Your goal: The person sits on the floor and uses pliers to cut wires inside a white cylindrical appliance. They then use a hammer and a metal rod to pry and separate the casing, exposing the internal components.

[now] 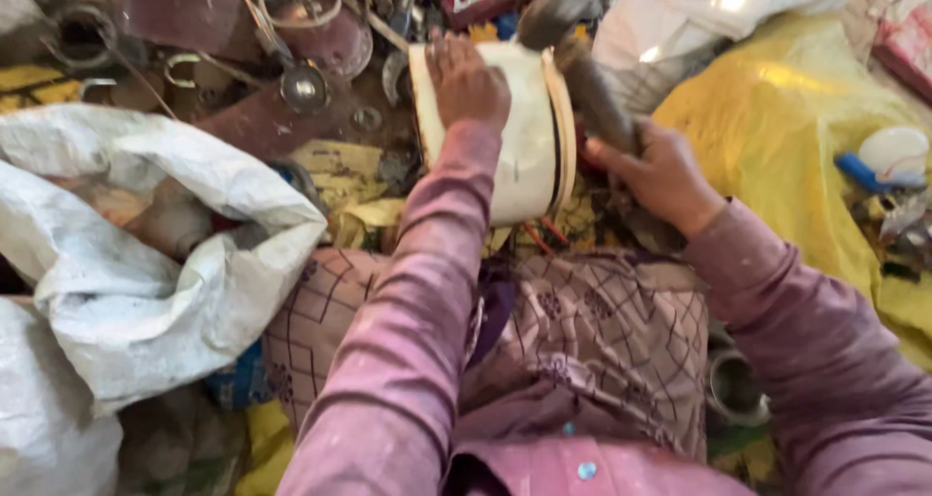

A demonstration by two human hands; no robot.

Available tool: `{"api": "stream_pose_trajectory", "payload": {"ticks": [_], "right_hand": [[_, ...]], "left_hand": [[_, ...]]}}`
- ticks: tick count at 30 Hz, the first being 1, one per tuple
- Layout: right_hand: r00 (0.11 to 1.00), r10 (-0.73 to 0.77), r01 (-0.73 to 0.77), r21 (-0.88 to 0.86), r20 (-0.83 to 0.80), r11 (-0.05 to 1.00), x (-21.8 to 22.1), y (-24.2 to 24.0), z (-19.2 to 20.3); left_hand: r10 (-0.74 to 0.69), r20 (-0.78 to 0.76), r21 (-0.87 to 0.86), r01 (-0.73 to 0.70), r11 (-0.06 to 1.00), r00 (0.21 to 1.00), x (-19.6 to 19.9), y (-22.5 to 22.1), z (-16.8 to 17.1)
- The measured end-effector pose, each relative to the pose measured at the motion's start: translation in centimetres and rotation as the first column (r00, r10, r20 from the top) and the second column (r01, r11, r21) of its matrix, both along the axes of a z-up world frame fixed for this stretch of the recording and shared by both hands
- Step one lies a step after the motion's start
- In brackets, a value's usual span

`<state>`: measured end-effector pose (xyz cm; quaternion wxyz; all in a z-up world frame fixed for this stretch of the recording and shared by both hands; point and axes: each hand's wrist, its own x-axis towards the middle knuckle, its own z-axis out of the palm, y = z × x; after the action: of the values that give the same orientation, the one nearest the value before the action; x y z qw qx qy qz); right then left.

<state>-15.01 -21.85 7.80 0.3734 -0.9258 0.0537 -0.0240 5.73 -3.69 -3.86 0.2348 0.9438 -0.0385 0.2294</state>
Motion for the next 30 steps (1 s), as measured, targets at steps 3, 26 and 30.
{"api": "stream_pose_trajectory", "payload": {"ticks": [3,26,30], "right_hand": [[0.992,-0.098,0.085,0.153,0.076,0.984,-3.4,-0.1,1.5],[0.882,-0.23,0.164,-0.189,-0.411,0.968,9.9,-4.0,-0.6],[0.892,-0.319,0.392,0.194,-0.321,0.899,1.9,-7.1,0.5]], "left_hand": [[0.032,-0.084,-0.03,-0.035,0.999,0.996,-0.5,-0.3,-1.0],[-0.118,-0.255,-0.04,0.111,0.993,0.96,-3.6,-1.2,0.4],[0.054,0.473,-0.059,-0.029,0.998,0.879,-3.6,-7.6,-1.0]]}}
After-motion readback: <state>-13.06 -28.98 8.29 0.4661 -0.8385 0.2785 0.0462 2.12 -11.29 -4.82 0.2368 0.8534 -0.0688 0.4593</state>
